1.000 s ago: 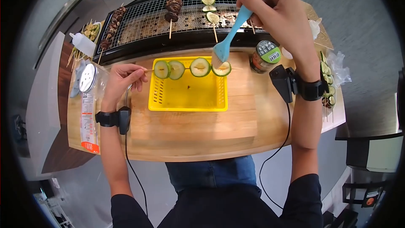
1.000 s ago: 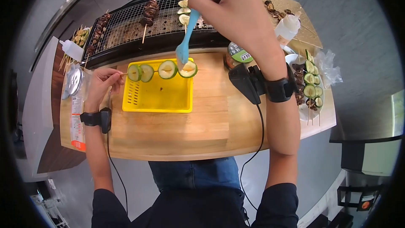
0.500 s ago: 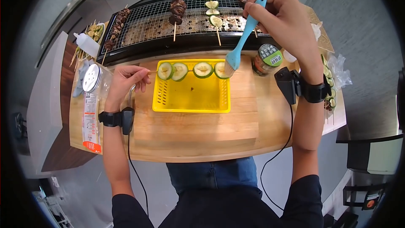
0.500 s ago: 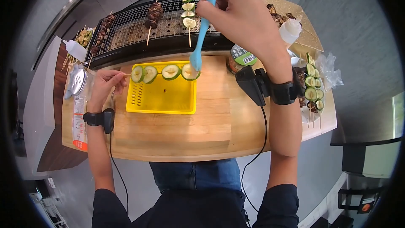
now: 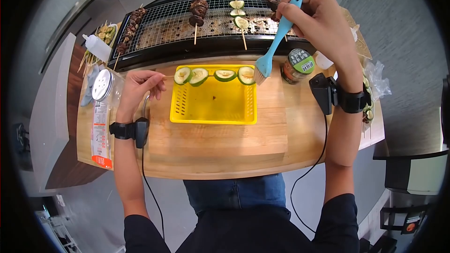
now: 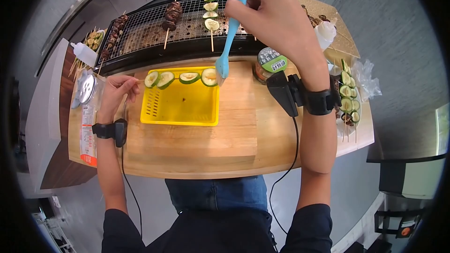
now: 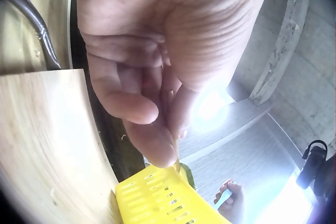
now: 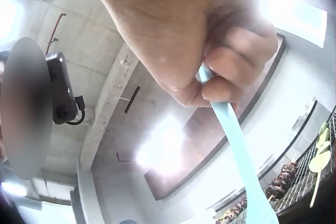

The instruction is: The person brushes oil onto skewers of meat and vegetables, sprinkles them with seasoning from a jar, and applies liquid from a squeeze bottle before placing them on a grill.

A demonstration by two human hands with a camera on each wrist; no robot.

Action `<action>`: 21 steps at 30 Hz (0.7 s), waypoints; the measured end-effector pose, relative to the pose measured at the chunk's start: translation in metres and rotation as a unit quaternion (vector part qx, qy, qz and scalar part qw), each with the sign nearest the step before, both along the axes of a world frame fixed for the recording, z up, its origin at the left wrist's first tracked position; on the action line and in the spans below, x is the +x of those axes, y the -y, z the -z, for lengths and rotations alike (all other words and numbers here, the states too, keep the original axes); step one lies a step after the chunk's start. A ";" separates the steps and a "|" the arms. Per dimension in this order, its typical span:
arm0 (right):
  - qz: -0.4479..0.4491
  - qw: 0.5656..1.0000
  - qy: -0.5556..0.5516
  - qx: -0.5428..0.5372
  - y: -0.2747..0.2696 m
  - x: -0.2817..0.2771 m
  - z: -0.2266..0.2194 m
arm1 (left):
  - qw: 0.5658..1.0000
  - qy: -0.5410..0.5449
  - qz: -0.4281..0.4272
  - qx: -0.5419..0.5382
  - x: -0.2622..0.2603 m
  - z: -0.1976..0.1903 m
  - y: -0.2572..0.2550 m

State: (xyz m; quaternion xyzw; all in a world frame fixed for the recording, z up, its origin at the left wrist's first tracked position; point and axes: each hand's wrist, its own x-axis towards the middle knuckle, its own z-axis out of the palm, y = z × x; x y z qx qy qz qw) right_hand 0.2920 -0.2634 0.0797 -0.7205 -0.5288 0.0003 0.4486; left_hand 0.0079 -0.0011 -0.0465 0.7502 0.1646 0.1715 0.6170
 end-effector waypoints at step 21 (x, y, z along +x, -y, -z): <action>-0.068 0.997 -0.042 0.017 0.005 -0.022 -0.010 | 0.999 0.031 -0.032 0.009 0.000 -0.002 0.005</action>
